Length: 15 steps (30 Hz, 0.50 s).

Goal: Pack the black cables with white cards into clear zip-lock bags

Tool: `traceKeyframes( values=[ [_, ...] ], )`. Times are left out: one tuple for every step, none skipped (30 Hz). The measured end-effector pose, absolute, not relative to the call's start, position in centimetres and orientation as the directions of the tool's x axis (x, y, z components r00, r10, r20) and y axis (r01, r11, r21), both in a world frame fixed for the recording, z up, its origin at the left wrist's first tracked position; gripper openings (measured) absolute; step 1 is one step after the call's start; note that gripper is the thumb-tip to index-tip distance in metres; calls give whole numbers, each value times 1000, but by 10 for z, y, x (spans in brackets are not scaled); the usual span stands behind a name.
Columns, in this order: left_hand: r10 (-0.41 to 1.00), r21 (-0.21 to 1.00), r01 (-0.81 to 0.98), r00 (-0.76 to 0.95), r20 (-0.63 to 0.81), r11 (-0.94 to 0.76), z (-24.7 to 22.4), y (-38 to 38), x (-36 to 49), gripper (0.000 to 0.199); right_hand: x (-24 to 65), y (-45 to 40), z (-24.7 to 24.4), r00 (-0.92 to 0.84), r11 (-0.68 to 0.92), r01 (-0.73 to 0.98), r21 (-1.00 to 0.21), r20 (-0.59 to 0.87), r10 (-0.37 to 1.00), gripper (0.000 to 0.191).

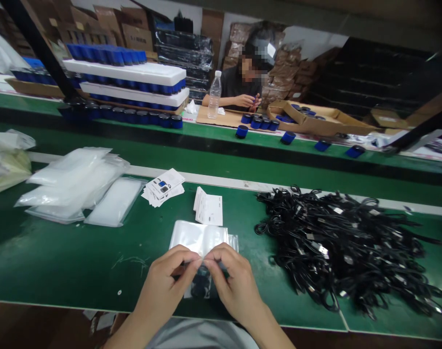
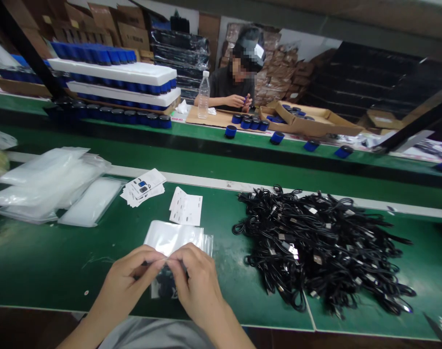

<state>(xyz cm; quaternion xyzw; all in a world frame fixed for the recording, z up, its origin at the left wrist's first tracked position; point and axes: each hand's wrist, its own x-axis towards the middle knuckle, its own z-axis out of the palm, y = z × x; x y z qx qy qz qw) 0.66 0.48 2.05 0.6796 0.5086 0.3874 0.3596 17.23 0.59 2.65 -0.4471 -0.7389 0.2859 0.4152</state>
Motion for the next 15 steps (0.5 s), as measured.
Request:
traceKeyframes(
  values=[
    [971,883,414,183,156,-220,21,4,7,13,172,5,26,-258,443,428,-788,363,895,12],
    [971,880,419,178,162,-224,21,4,7,13,171,4,26,-262,454,433,-779,373,890,12],
    [969,874,426,171,178,-235,21,3,7,13,171,3,26,-271,465,434,-771,381,884,12],
    [967,867,431,158,201,-251,21,3,6,13,171,2,26,-277,469,430,-772,381,882,12],
    [963,860,434,142,227,-267,21,2,4,12,172,2,26,-275,460,422,-781,372,886,11],
    [959,856,433,125,253,-282,22,1,2,12,172,1,26,-266,440,412,-798,357,896,12],
    [956,854,429,116,271,-294,22,0,0,11,172,1,26,-255,421,406,-811,342,904,13],
    [954,854,426,112,277,-298,22,-1,-3,11,171,1,27,-243,410,410,-815,335,910,17],
    [956,856,425,112,272,-294,23,-3,-7,11,170,1,28,-233,413,427,-805,343,910,22],
    [960,859,429,112,258,-281,25,-5,-11,12,168,2,29,-238,429,448,-784,358,903,27],
    [966,862,435,109,234,-259,27,-8,-16,14,166,2,30,-264,452,462,-763,368,892,31],
    [974,866,445,101,205,-228,29,-12,-22,15,164,3,31,-301,470,468,-748,365,881,34],
    [983,869,460,85,165,-186,32,-16,-30,15,162,4,32,-338,479,472,-740,350,874,34],
    [991,871,474,70,112,-132,35,-21,-38,16,161,6,31,-369,484,483,-730,331,868,31],
    [997,868,491,57,46,-68,36,-27,-49,16,160,8,29,-398,495,509,-704,317,861,25]
  ],
)
